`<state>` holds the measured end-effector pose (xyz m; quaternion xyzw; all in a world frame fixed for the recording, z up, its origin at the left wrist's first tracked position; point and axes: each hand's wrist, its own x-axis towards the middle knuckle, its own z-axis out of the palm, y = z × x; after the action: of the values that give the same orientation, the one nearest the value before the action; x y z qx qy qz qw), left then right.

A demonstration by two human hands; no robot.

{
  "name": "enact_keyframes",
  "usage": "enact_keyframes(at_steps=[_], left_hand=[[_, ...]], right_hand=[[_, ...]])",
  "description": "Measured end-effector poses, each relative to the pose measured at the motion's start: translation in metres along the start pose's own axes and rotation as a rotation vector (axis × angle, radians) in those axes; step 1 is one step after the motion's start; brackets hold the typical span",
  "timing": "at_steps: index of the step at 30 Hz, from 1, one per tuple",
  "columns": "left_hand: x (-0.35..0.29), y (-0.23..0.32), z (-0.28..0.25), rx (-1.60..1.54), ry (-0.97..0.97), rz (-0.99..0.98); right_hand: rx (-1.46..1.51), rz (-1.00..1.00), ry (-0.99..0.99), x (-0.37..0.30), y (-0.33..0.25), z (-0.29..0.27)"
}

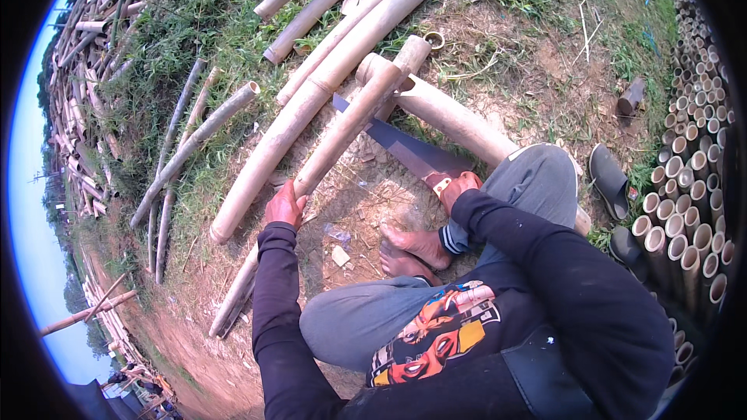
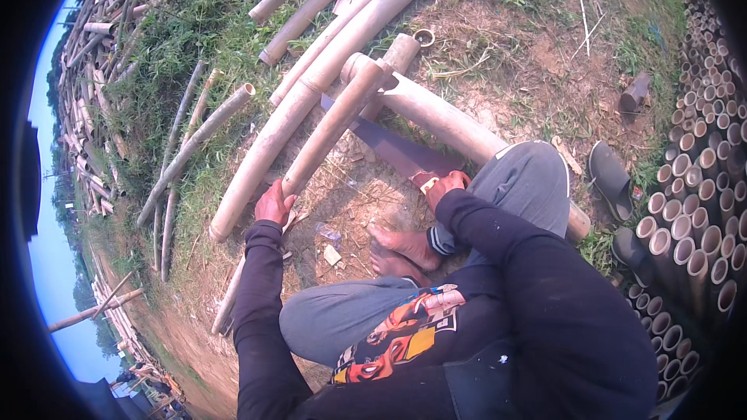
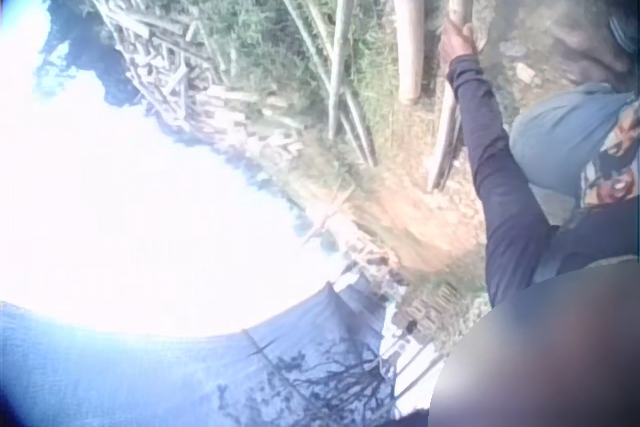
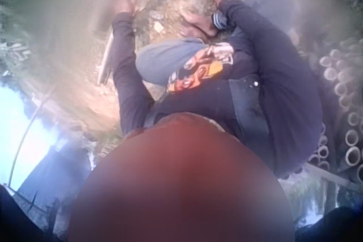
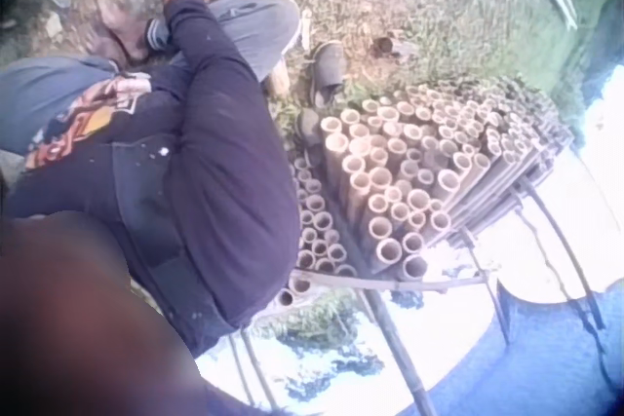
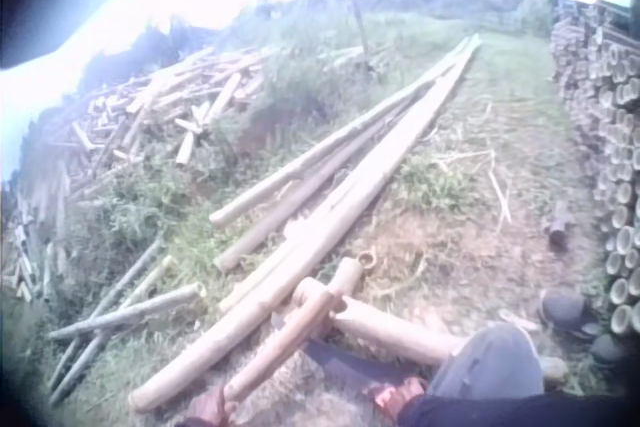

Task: The person sits on the ground and uses a hand saw to cut bamboo poles into shorter sections. They repeatedly position a pole, saw through it, and set the cut piece aside.

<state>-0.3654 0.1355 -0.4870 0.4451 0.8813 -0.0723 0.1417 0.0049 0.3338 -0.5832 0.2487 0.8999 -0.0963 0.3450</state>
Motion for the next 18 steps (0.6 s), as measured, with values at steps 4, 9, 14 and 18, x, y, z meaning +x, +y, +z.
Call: enact_keyframes(at_steps=[4, 9, 14, 18], left_hand=[[-0.001, 0.003, 0.002, 0.020, -0.001, -0.012], [-0.001, 0.003, 0.004, 0.045, 0.023, -0.011], [0.000, 0.002, 0.003, 0.083, 0.002, -0.005], [0.000, 0.003, 0.002, 0.099, 0.007, -0.003]], right_hand=[[0.262, -0.092, 0.407, -0.033, 0.001, -0.022], [0.889, -0.196, 0.467, -0.090, 0.020, -0.079], [0.428, -0.281, 0.736, -0.126, 0.050, -0.113], [0.487, -0.312, 0.822, -0.183, 0.060, -0.087]])
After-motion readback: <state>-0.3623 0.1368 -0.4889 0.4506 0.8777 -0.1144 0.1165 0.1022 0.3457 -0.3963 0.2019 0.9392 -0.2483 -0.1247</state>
